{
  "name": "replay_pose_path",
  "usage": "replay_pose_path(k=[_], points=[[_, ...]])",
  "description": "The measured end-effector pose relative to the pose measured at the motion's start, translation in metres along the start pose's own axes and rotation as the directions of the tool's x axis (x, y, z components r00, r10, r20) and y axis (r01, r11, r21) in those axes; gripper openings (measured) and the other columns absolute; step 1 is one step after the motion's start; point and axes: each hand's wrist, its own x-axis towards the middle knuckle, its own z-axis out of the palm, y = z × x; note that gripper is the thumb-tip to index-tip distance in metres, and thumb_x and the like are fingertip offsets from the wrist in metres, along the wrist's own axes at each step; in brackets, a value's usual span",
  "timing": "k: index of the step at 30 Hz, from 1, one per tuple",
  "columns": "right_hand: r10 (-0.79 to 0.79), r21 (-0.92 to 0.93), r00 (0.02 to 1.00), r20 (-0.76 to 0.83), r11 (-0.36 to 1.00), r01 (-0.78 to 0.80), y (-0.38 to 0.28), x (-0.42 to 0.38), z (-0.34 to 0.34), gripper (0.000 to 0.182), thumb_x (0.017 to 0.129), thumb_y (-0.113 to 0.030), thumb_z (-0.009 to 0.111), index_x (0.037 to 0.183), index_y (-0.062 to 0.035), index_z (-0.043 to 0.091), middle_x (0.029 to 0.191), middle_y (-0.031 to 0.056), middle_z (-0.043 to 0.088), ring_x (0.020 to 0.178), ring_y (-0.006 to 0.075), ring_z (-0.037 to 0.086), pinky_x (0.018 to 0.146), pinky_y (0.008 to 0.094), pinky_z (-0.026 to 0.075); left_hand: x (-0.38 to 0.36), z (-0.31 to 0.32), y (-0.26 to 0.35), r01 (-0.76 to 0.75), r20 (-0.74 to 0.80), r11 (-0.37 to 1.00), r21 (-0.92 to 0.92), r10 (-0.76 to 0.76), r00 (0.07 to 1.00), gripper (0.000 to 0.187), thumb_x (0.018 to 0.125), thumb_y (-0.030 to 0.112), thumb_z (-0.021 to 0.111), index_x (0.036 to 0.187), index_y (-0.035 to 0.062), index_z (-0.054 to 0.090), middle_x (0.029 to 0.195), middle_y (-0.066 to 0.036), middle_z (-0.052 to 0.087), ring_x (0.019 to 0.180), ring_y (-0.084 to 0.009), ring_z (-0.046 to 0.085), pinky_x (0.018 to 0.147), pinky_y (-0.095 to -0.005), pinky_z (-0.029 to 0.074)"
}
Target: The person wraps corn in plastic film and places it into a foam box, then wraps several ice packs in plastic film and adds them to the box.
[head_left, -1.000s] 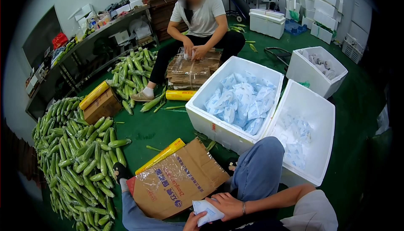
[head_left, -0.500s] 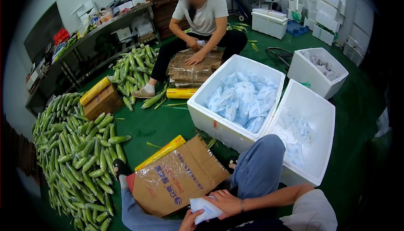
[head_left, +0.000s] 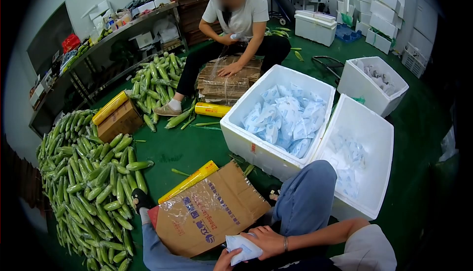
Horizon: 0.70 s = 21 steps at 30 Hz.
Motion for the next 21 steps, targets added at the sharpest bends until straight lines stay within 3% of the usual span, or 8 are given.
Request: replay_pose_path(k=[12,15,21], points=[[0.010,-0.007,1.000,0.000,1.000,-0.010,0.000,-0.009,0.013,0.098,0.062,-0.035,0.074,0.142,-0.0064,0.025,0.129,0.0236,0.040,0.120,0.0374,0.038,0.101,0.0456,0.027,0.000,-0.008,-0.013,-0.020,0.038,1.000,0.007,0.020,0.999,0.042,0.078,0.006,0.067,0.116,-0.0069,0.053,0.101,-0.015,0.064,0.087,-0.0237,0.065,0.070,-0.0328,0.055],[0.000,0.011,0.998,-0.070,1.000,0.001,-0.002,-0.016,0.015,0.100,0.063,-0.036,0.075,0.142,-0.0040,0.023,0.132,0.0224,0.038,0.124,0.0363,0.036,0.102,0.0452,0.027,-0.004,-0.005,-0.012,-0.017,0.047,1.000,0.020,0.016,0.999,0.043,0.078,0.006,0.067,0.116,-0.0071,0.053,0.102,-0.015,0.063,0.088,-0.0242,0.065,0.071,-0.0334,0.055],[-0.007,0.022,0.994,-0.106,1.000,0.010,-0.008,-0.022,0.007,0.104,0.066,-0.045,0.076,0.142,-0.0004,0.021,0.137,0.0214,0.035,0.127,0.0354,0.034,0.102,0.0455,0.026,0.000,-0.009,-0.019,-0.033,0.054,0.999,-0.031,0.035,0.998,0.043,0.078,0.006,0.067,0.116,-0.0071,0.052,0.101,-0.015,0.063,0.087,-0.0244,0.065,0.069,-0.0332,0.055]])
